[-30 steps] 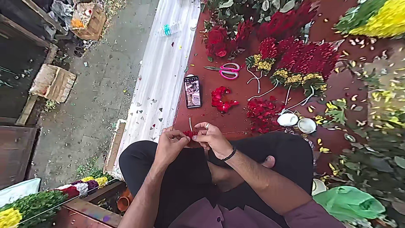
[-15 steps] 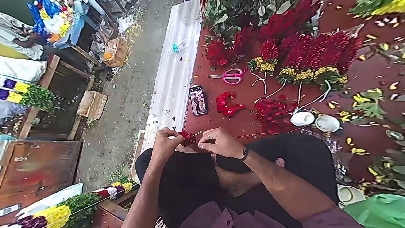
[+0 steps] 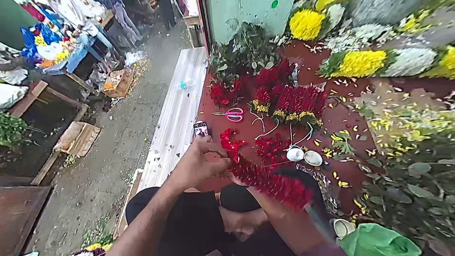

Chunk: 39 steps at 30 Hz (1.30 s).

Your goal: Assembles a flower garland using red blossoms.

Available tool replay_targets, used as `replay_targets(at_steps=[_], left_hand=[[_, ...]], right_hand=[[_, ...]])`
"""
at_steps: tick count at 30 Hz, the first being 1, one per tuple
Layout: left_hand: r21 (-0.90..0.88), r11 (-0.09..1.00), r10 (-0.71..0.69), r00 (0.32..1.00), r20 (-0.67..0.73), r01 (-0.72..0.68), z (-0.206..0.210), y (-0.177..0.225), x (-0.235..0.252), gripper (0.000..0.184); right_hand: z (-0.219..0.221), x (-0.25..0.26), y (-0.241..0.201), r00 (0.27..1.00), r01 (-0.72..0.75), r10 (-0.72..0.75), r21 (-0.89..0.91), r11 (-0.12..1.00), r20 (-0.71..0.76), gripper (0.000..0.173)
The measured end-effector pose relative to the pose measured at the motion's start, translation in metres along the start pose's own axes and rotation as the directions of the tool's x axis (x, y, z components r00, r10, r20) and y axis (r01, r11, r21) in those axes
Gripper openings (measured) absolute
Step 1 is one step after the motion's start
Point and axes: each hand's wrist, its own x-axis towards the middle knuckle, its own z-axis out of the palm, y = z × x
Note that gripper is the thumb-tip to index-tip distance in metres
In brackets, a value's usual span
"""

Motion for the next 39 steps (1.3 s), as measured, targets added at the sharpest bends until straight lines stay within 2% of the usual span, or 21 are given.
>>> replay_targets(at_steps=[2, 4, 6, 8, 10, 12, 15, 17, 19, 20, 23, 25, 27, 29, 31, 32, 34, 36, 38, 39], left_hand=[[0.067, 0.996, -0.047, 0.984, -0.171, 0.059, 0.004, -0.009, 0.005, 0.016], [0.118, 0.982, -0.109, 0.948, -0.299, 0.15, 0.006, -0.022, 0.007, 0.017], [0.151, 0.959, -0.174, 0.92, -0.351, 0.239, 0.004, -0.042, 0.004, 0.018], [0.175, 0.941, -0.228, 0.925, -0.304, 0.29, -0.004, -0.067, -0.005, 0.02], [0.194, 0.926, -0.288, 0.939, -0.189, 0.324, -0.01, -0.09, -0.023, 0.021], [0.227, 0.911, -0.336, 0.939, -0.079, 0.345, -0.012, -0.103, -0.043, 0.023], [0.233, 0.912, -0.342, 0.939, -0.023, 0.338, -0.008, -0.106, -0.077, 0.019], [0.193, 0.93, -0.315, 0.949, -0.015, 0.312, -0.003, -0.108, -0.093, 0.017], [0.143, 0.939, -0.313, 0.95, -0.017, 0.312, 0.004, -0.117, -0.1, 0.016], [0.109, 0.944, -0.312, 0.95, -0.022, 0.312, 0.006, -0.123, -0.101, 0.016], [0.028, 0.944, -0.327, 0.945, -0.026, 0.328, 0.011, -0.141, -0.1, 0.017], [-0.015, 0.938, -0.347, 0.937, -0.025, 0.347, 0.012, -0.147, -0.102, 0.019], [-0.034, 0.926, -0.376, 0.926, -0.018, 0.376, 0.012, -0.149, -0.105, 0.019], [-0.034, 0.917, -0.397, 0.918, -0.016, 0.397, 0.013, -0.145, -0.107, 0.018], [-0.037, 0.92, -0.392, 0.92, -0.016, 0.391, 0.015, -0.143, -0.108, 0.018], [-0.032, 0.922, -0.387, 0.922, -0.023, 0.387, 0.016, -0.144, -0.108, 0.019], [-0.015, 0.916, -0.402, 0.916, -0.017, 0.402, 0.016, -0.145, -0.106, 0.02], [-0.018, 0.909, -0.416, 0.909, -0.01, 0.416, 0.016, -0.146, -0.104, 0.021], [-0.019, 0.908, -0.419, 0.908, 0.0, 0.419, 0.017, -0.146, -0.104, 0.02], [-0.025, 0.909, -0.416, 0.909, 0.006, 0.416, 0.017, -0.146, -0.104, 0.019]], right_hand=[[-0.012, 0.011, 0.024, 0.963, 0.128, -0.154, 0.129, 0.983, 0.222, 0.01], [-0.018, 0.021, 0.021, 0.898, 0.234, -0.26, 0.116, 0.965, 0.355, 0.008], [-0.021, 0.023, 0.009, 0.898, 0.3, -0.287, 0.014, 0.954, 0.334, 0.01], [-0.032, 0.026, -0.001, 0.934, 0.293, -0.246, -0.159, 0.943, 0.259, 0.01], [-0.051, 0.026, -0.01, 0.972, 0.186, -0.12, -0.352, 0.917, 0.2, 0.011], [-0.077, 0.023, -0.02, 0.982, 0.021, 0.074, -0.49, 0.872, 0.175, 0.012], [-0.123, 0.014, -0.027, 0.973, -0.176, 0.232, -0.627, 0.759, 0.007, 0.02], [-0.16, 0.018, -0.016, 0.953, -0.3, 0.17, -0.691, 0.658, -0.252, 0.017], [-0.195, 0.04, 0.009, 0.874, -0.438, 0.053, -0.734, 0.519, -0.483, 0.015], [-0.205, 0.053, 0.021, 0.84, -0.496, 0.015, -0.757, 0.426, -0.542, 0.016], [-0.205, 0.088, 0.048, 0.812, -0.575, 0.034, -0.788, 0.221, -0.583, 0.02], [-0.202, 0.106, 0.065, 0.788, -0.615, 0.057, -0.782, 0.103, -0.613, 0.029], [-0.2, 0.115, 0.076, 0.758, -0.651, 0.074, -0.759, 0.028, -0.648, 0.034], [-0.194, 0.112, 0.074, 0.703, -0.708, 0.028, -0.703, -0.065, -0.711, 0.028], [-0.193, 0.106, 0.064, 0.679, -0.732, -0.093, -0.663, -0.155, -0.728, 0.026], [-0.193, 0.104, 0.06, 0.7, -0.714, -0.142, -0.68, -0.165, -0.7, 0.026], [-0.191, 0.102, 0.063, 0.813, -0.577, -0.161, -0.809, -0.11, -0.559, 0.024], [-0.184, 0.107, 0.077, 0.924, -0.381, -0.049, -0.924, -0.019, -0.38, 0.024], [-0.179, 0.113, 0.092, 0.956, -0.286, 0.063, -0.958, -0.038, -0.287, 0.025], [-0.177, 0.115, 0.095, 0.95, -0.294, 0.093, -0.955, -0.044, -0.297, 0.023]])
